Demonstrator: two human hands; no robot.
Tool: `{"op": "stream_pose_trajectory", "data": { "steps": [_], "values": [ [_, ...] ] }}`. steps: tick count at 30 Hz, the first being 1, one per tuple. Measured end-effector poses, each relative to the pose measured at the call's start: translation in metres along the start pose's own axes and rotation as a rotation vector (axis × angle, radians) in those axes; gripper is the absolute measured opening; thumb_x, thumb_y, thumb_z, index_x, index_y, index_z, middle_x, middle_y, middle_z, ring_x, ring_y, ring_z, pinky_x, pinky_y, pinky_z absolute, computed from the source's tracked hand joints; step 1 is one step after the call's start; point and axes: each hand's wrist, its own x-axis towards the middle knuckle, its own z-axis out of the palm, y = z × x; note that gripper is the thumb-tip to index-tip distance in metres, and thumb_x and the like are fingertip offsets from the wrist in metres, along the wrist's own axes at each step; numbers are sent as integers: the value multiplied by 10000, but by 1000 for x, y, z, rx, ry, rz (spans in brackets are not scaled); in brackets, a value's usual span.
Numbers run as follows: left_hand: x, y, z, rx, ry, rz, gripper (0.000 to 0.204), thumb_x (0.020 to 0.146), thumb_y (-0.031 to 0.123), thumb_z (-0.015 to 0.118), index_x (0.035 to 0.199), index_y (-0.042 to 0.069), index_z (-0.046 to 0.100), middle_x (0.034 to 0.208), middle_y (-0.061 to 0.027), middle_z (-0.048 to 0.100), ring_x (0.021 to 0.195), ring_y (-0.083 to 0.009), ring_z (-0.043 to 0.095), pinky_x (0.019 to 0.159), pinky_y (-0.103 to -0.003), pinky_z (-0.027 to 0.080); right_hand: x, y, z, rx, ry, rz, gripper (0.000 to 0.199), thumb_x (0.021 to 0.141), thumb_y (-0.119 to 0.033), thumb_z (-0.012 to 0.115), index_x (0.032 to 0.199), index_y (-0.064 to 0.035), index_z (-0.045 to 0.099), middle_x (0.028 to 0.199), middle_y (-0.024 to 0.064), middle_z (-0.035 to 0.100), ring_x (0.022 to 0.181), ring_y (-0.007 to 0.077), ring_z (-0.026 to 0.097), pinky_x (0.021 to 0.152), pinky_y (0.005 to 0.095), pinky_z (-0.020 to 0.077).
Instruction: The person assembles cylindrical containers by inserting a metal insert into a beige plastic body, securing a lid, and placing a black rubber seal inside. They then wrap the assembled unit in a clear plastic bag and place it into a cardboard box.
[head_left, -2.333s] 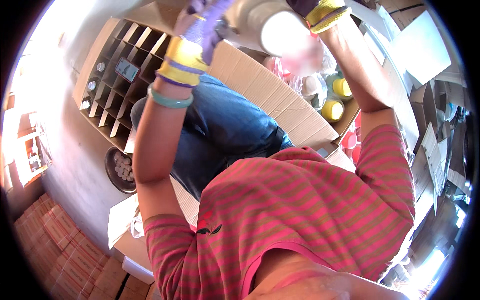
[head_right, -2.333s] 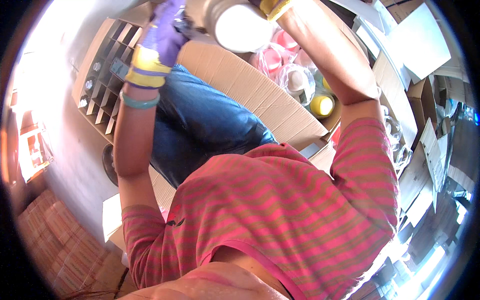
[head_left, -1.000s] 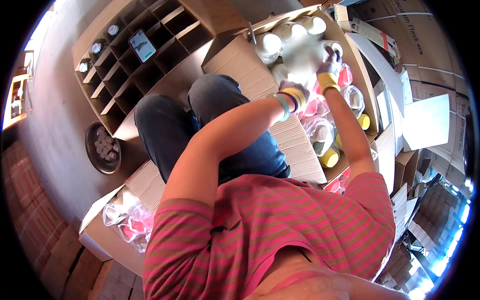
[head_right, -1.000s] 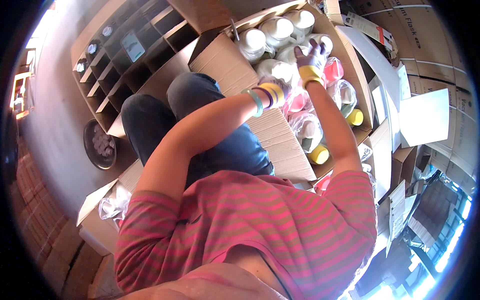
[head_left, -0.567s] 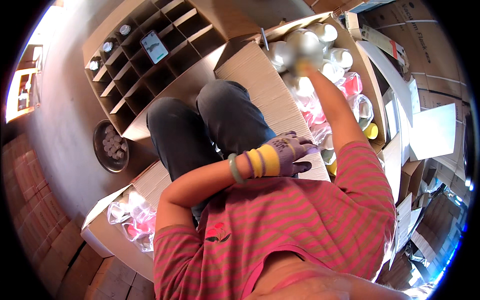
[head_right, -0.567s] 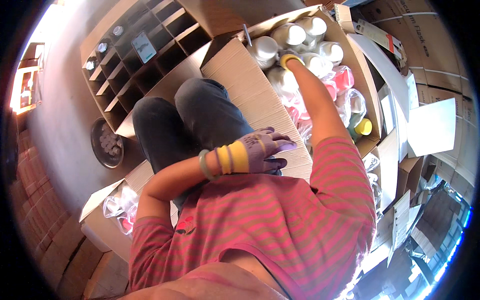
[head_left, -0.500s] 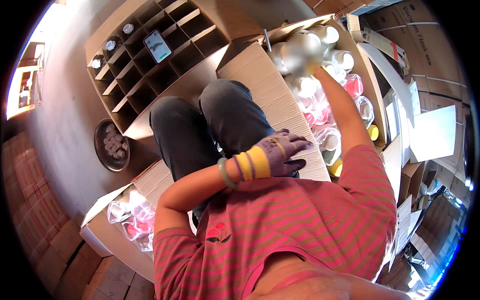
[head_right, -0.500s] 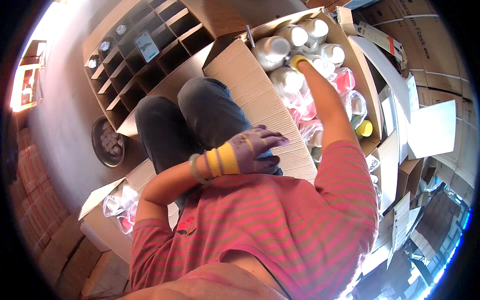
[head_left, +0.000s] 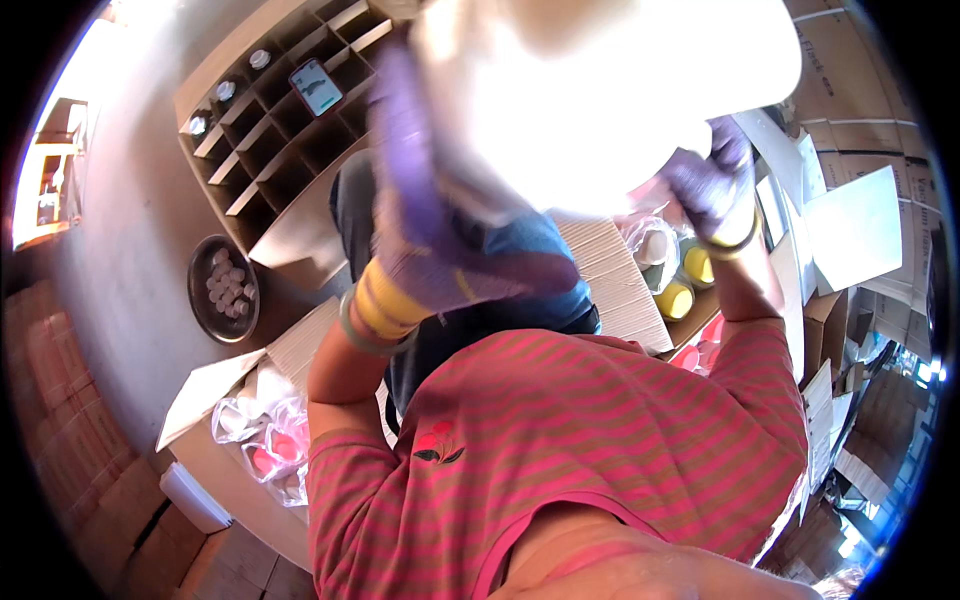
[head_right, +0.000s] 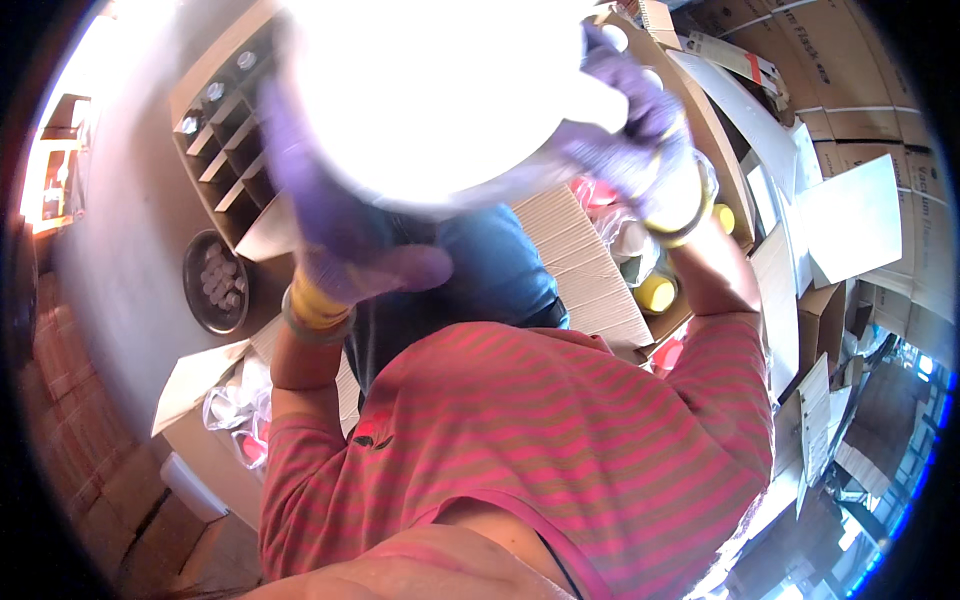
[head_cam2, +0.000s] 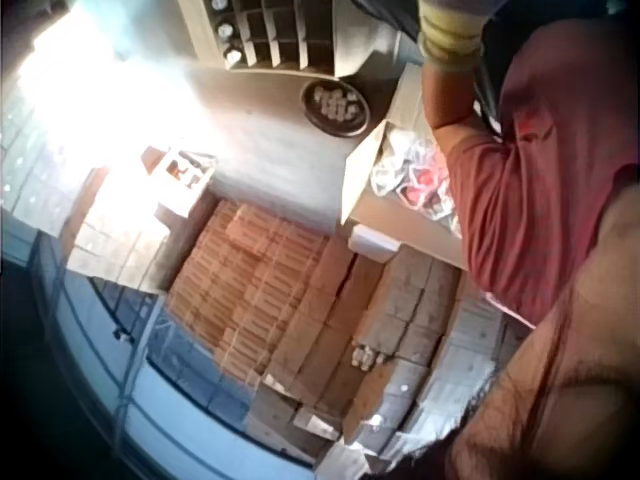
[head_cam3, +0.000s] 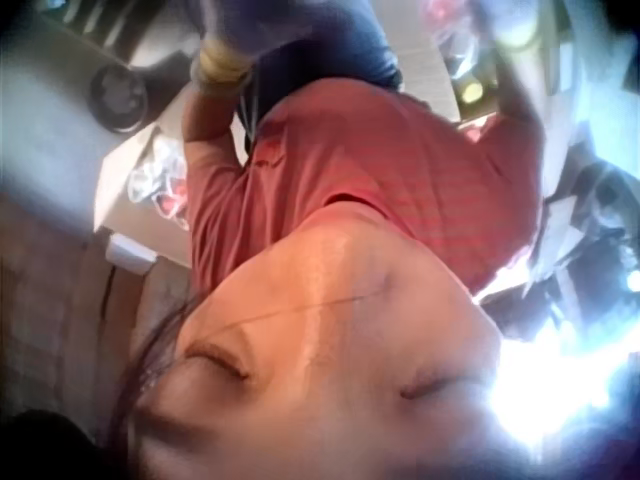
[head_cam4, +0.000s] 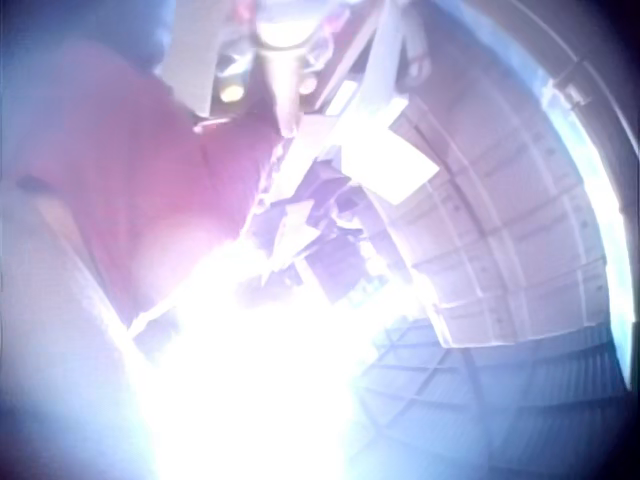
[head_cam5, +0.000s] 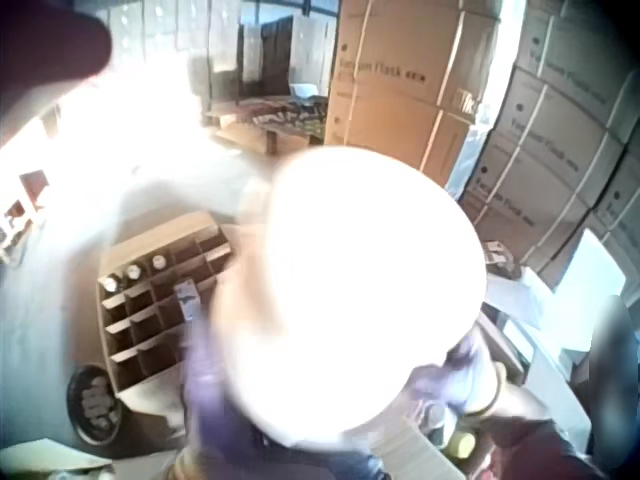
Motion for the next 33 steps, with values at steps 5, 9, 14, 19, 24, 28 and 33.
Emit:
{"op": "stream_pose_trajectory", "data": {
  "steps": [5,9,14,19,24,28,33],
  "values": [
    [-42,49,-84,15,37,-340,1332,536,390,954,1530,-4,160,1500,-183,387,1352,-299,440,1118,-435,375,-15,8,105,258,-292,-24,376,848,-250,733,1124,-57,565,1206,76,525,1147,153,481,961,300,392],
    [-78,73,-113,-91,82,-520,1501,446,488,989,1545,-2,92,1483,-189,397,1314,-311,487,1094,-457,424,-27,60,127,478,-136,460,298,973,-203,482,1203,-23,542,1194,91,560,1097,176,526,977,295,420],
    [-112,34,-115,378,-163,-332,1245,479,517,928,1462,20,346,1450,-179,467,1339,-370,451,1129,-549,316,19,-30,115,98,-139,-802,816,818,-537,704,1372,26,502,1476,271,410,1321,382,470,1102,457,378],
    [-176,-22,-121,510,-289,-347,795,749,376,821,1393,35,503,1426,-199,497,1360,-375,417,1164,-473,284,-2,-33,73,-484,-197,-750,791,780,-460,761,1341,34,504,1451,335,408,1270,453,502,1051,497,407],
    [-163,-35,-119,338,95,-387,384,940,172,597,1276,-12,572,1275,-180,612,1196,-318,564,1029,-430,436,-72,22,70,-551,-68,-651,707,727,-493,726,1270,-75,553,1371,263,472,1189,425,511,1035,564,368],
    [-102,-88,-156,408,-75,-274,377,955,130,562,1304,-10,525,1170,-152,653,1049,-272,640,918,-366,527,-144,77,113,-686,-318,-775,630,663,-535,703,1173,-172,636,1295,181,539,1108,383,525,1006,611,351],
    [-13,-55,-125,-283,-226,-863,365,1018,274,540,1266,11,585,1193,-108,644,1107,-211,618,967,-333,497,-101,73,130,-583,-193,-656,541,760,-552,635,1186,-223,688,1381,220,482,1298,439,416,1080,686,224]
  ]
}}
